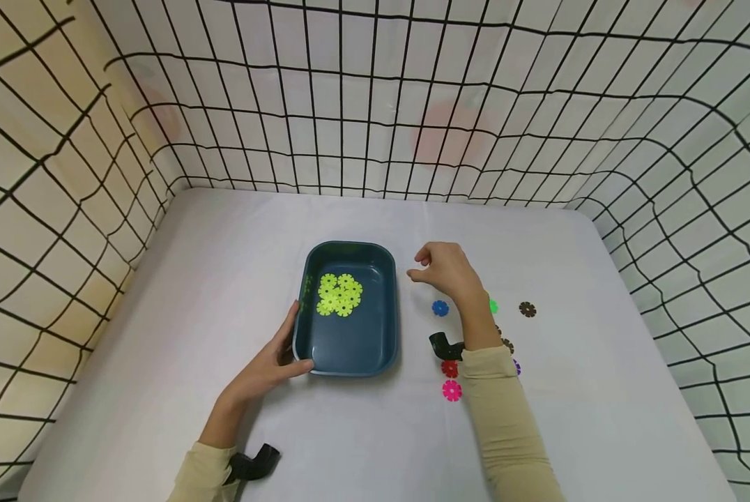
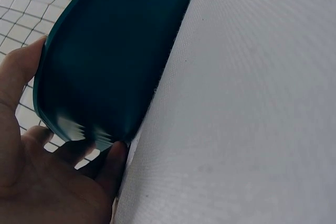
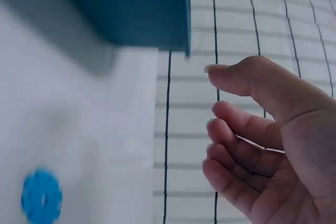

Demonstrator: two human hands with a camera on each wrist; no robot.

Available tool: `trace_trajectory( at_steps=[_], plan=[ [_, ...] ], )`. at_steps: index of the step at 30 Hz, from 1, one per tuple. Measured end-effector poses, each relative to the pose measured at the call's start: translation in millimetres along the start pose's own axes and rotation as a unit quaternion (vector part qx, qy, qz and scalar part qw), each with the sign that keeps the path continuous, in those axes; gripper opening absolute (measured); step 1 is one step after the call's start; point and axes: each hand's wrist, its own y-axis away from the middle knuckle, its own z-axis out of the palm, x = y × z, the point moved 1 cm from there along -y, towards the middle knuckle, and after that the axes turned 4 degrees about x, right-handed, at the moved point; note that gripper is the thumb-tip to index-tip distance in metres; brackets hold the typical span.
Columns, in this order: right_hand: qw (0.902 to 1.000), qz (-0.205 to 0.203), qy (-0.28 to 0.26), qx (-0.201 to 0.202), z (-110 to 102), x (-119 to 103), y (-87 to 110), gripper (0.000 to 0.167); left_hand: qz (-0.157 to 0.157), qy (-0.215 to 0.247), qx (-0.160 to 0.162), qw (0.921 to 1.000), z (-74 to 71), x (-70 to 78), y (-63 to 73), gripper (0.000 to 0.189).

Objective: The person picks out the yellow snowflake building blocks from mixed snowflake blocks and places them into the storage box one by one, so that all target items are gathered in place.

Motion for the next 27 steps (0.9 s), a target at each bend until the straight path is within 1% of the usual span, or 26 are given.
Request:
trace_trajectory(
  at_steps=[6,12,19,27],
  plan=[
    [0.9991,0.040,0.004,0.015,-9,39,10.7,0.041,-0.002,-0.004,0.003,1.0000,0.3,0.8,1.4,0.101],
    [0.9971,0.070,0.005,0.030,-11,70,23.0,0.044,-0.001,-0.006,0.002,1.0000,0.8,1.7,1.4,0.101],
    [0.9940,0.105,-0.005,0.031,-6,97,31.0,0.045,0.003,-0.003,0.000,1.0000,1.1,1.4,1.2,0.101],
    [0.9929,0.111,-0.007,0.041,9,116,35.4,0.044,0.004,-0.001,-0.001,1.0000,0.7,1.1,0.1,0.101]
  ],
)
